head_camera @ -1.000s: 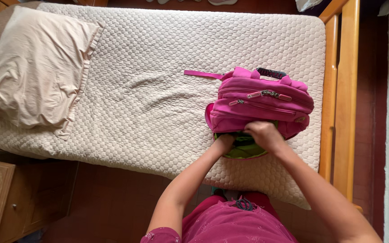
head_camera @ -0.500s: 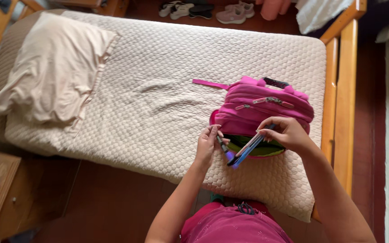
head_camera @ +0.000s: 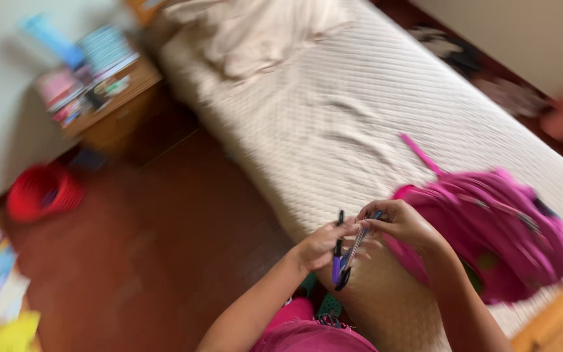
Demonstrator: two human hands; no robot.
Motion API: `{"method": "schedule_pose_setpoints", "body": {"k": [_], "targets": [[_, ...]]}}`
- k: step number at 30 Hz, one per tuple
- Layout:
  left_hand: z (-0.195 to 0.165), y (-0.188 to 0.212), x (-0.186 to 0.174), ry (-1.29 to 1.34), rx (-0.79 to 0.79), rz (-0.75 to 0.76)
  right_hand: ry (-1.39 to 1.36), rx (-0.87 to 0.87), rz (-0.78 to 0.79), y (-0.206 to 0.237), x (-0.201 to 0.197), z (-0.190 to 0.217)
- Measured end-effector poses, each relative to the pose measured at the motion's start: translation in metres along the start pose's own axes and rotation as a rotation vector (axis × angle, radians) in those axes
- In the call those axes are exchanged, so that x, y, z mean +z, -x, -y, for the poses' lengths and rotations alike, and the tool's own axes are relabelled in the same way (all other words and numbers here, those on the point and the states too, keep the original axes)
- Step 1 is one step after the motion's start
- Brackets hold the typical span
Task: The person packs a pink backpack on a bed: they place a blue water bottle and a teal cup into the side pockets, zip the compartments, then gather a charger cable, headphones, a small pouch, and a glasses case from a nightstand and a cluttered table and place them inside the backpack.
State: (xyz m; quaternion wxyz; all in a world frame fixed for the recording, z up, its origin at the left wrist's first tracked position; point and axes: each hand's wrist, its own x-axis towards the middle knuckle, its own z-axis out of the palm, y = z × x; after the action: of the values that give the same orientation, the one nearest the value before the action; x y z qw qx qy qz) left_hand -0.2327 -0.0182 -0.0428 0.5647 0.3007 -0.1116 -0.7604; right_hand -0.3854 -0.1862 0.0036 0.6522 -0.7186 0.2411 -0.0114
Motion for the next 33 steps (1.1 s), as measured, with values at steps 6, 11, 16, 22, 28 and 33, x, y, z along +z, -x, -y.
{"method": "schedule_pose_setpoints", "body": {"k": [6, 11, 16, 22, 28, 33], "targets": [[-0.027, 0.101, -0.027, -0.137, 0.254, -0.066, 0.087, -0.011, 0.165, -0.090, 0.086, 0.046], [-0.056, 0.145, -0.109, -0.033, 0.422, -0.181, -0.097, -0.039, 0.311, -0.153, 0.179, 0.092], [-0.113, 0.186, -0.205, -0.159, 0.476, -0.191, -0.200, 0.201, 0.791, -0.247, 0.264, 0.126], [-0.214, 0.262, -0.305, -0.394, 0.465, -0.233, -0.515, 0.186, 0.759, -0.382, 0.361, 0.137], [-0.313, 0.303, -0.397, -0.262, 0.414, -0.350, -1.024, -0.065, 0.550, -0.510, 0.431, 0.131], [-0.389, 0.281, -0.474, -0.488, 0.443, -0.593, -0.994, -0.181, 0.317, -0.633, 0.453, 0.116]]}}
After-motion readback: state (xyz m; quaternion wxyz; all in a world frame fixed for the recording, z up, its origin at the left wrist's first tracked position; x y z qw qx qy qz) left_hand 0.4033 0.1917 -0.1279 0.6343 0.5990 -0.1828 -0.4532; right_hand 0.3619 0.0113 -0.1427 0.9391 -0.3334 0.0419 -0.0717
